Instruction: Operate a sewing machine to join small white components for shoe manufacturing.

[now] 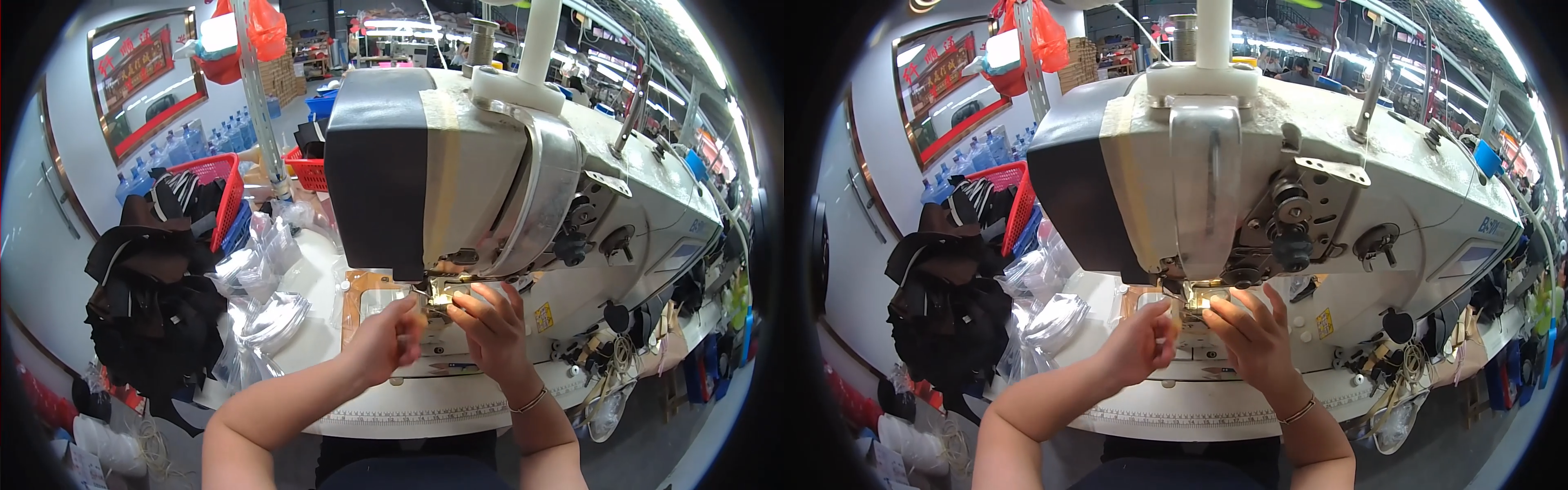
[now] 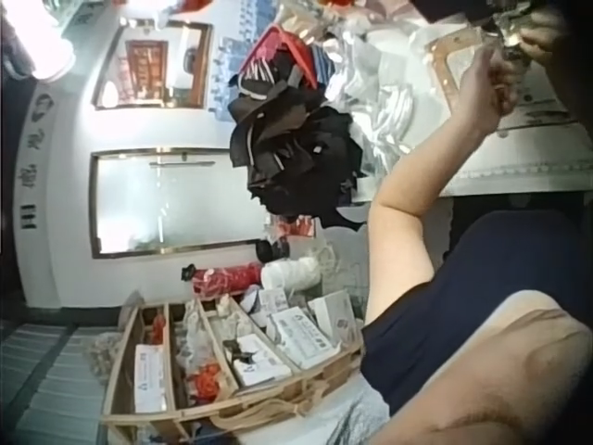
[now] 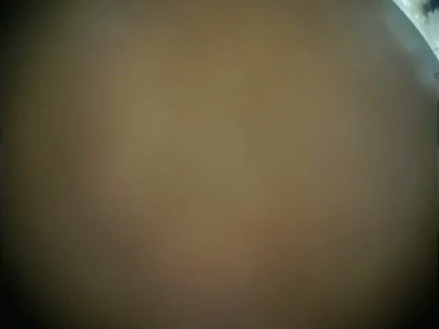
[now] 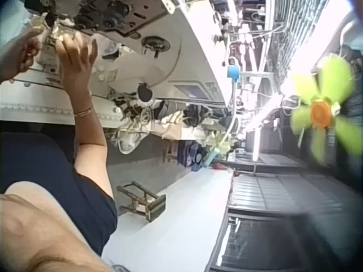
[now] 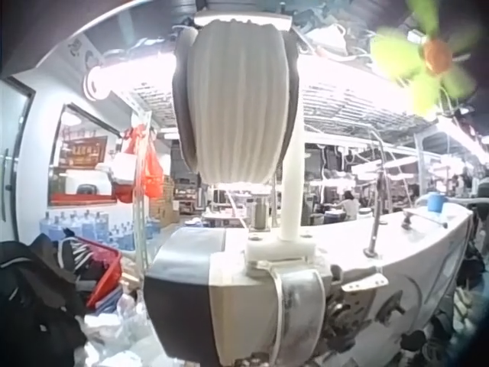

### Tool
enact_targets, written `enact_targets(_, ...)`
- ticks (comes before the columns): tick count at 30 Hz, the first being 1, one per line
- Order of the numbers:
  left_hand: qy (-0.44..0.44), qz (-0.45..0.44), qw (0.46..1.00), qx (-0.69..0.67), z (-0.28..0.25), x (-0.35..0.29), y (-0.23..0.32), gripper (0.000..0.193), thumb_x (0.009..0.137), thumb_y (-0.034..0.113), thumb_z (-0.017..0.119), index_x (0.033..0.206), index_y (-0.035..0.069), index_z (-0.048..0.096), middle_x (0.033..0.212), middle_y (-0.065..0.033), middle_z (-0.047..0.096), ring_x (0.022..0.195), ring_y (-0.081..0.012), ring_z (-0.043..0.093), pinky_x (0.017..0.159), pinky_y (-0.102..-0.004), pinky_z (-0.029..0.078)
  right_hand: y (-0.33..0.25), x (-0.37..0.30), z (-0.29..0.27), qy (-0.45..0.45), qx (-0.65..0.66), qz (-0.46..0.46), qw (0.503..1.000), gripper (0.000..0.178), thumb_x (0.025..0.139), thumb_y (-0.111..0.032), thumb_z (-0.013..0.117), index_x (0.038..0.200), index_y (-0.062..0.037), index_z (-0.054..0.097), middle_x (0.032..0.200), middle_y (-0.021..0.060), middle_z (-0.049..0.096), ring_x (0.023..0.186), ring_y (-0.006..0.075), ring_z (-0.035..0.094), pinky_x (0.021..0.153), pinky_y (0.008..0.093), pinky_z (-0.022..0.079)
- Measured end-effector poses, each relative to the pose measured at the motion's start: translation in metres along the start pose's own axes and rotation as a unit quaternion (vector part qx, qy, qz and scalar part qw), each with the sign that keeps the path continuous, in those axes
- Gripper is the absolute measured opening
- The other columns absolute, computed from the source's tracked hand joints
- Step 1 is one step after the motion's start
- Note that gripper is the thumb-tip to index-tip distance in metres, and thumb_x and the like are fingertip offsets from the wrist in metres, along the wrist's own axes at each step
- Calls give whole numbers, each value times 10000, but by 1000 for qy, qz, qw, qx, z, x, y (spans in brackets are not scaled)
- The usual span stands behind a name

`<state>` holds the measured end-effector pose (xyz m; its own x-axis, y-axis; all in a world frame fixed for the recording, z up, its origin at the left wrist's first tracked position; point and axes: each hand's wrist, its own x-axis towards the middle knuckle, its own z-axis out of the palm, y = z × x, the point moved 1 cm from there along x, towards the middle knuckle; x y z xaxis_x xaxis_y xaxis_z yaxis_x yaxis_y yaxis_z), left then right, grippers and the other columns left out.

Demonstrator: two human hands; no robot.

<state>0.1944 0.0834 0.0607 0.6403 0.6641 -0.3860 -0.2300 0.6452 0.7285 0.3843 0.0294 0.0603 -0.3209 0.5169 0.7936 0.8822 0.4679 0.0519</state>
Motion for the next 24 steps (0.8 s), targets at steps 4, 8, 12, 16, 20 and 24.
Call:
enact_targets(4, 24, 144, 945, 291, -29, -21, 43, 233, 847, 230, 645, 853, -3, 652, 692, -57, 622, 587, -109, 593, 507, -233, 445, 5, 3, -1, 4, 26, -3, 1000, 242, 773, -27, 609, 980, -138, 668, 1053, 3, 647, 1006, 249, 592, 906, 404, 389)
enact_targets(8, 47, 236, 881, 407, -28, 30, 56, 308, 789, 136, 699, 1068, 26, 629, 941, -69, 660, 869, -133, 627, 758, -266, 502, 9, 8, -4, 1, 28, 0, 1000, 260, 754, -3, 603, 959, -147, 670, 1048, -3, 656, 994, 261, 594, 877, 403, 388)
enact_targets(12, -31, 228, 858, 460, -18, 40, 60, 455, 754, 131, 728, 1170, 38, 570, 1126, -95, 614, 1022, -165, 581, 831, -293, 483, 14, 11, -2, -6, 41, 8, 999, 275, 744, -29, 616, 976, -169, 664, 1044, -35, 628, 938, 223, 545, 1001, 461, 334)
enact_targets(16, -16, 190, 816, 546, -7, 37, 75, 474, 738, 151, 743, 1170, 44, 580, 1110, -96, 623, 1016, -188, 579, 862, -295, 466, 8, 14, -5, -9, 22, 1, 1000, 267, 735, -40, 634, 966, -172, 663, 1049, -43, 624, 939, 220, 534, 976, 471, 343)
enact_targets(20, -1, 149, 765, 627, 5, 29, 78, 448, 748, 155, 736, 1162, 55, 597, 1104, -99, 628, 996, -205, 588, 871, -294, 457, 8, 11, -5, -12, -14, -13, 1000, 267, 737, -44, 634, 968, -174, 660, 1063, -55, 620, 938, 211, 528, 946, 480, 348)
enact_targets(24, -14, 163, 828, 537, 2, 25, 75, 415, 759, 120, 720, 1149, 36, 602, 1057, -105, 639, 971, -202, 593, 847, -308, 464, 13, 12, -2, -10, -28, -24, 999, 285, 731, -31, 626, 973, -178, 660, 1056, -65, 619, 885, 191, 534, 929, 471, 353)
